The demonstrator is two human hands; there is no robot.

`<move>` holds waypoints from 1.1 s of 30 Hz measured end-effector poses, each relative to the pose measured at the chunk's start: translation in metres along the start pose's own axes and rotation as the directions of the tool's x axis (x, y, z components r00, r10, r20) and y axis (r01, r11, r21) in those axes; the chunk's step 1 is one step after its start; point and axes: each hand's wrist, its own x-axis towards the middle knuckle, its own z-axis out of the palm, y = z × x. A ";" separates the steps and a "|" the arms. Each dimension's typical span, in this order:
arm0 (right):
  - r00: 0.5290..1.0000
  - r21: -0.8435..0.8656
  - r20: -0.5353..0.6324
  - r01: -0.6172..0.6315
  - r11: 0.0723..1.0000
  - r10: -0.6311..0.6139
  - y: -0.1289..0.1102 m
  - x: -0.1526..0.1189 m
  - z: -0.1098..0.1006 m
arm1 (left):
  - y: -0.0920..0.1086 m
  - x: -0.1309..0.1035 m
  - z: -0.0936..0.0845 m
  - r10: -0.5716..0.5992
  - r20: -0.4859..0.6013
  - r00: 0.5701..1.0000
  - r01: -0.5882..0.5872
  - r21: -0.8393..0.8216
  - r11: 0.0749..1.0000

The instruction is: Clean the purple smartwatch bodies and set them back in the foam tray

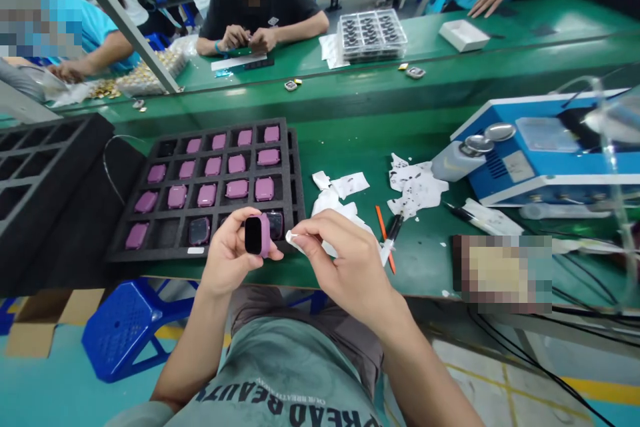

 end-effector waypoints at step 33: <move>0.997 -0.194 0.011 0.071 0.978 -0.071 0.022 0.028 0.012 | 0.004 0.004 0.014 -0.082 -0.038 0.996 0.086 0.132 0.987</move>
